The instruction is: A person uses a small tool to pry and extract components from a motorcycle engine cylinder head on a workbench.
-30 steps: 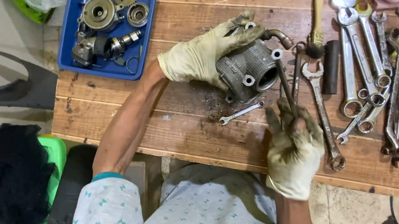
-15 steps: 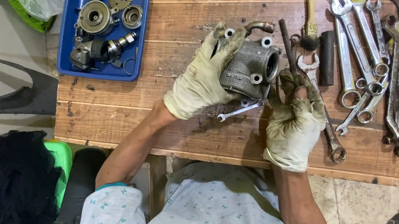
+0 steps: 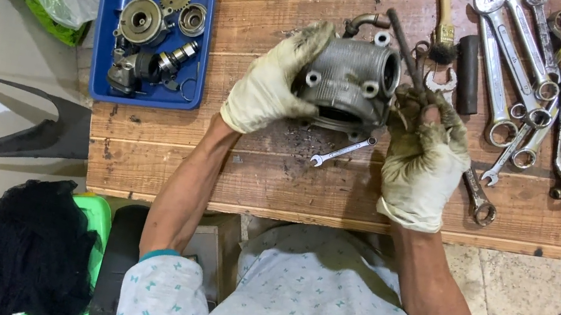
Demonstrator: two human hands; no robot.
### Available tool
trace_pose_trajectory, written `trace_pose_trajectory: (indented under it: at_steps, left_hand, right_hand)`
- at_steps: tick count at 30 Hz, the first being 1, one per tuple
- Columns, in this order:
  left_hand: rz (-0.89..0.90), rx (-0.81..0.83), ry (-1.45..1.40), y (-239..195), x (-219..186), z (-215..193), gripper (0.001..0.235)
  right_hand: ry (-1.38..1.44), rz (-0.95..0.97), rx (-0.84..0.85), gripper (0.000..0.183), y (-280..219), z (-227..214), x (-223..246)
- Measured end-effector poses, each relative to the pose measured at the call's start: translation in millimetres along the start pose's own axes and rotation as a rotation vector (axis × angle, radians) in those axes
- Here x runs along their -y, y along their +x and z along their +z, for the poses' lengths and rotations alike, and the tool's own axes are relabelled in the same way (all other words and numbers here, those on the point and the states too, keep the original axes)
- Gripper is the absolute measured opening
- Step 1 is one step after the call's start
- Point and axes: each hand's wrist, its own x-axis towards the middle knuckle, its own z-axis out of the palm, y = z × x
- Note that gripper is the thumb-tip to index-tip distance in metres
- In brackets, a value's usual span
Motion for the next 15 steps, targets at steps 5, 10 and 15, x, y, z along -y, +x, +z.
trace_pose_trajectory:
  at_steps: [5,10,15]
  left_hand:
    - [-0.036,-0.097,0.024,28,-1,-10,0.093]
    - [-0.173,-0.15,-0.16,51,-15,-19,0.074]
    - [-0.102,-0.155,-0.194,56,-10,-20,0.07]
  right_hand:
    - [-0.073,-0.037,0.029,0.021,15,26,3]
    - [0.014,0.003,0.028,0.029,28,40,10]
    - [0.055,0.029,0.031,0.023,31,44,11]
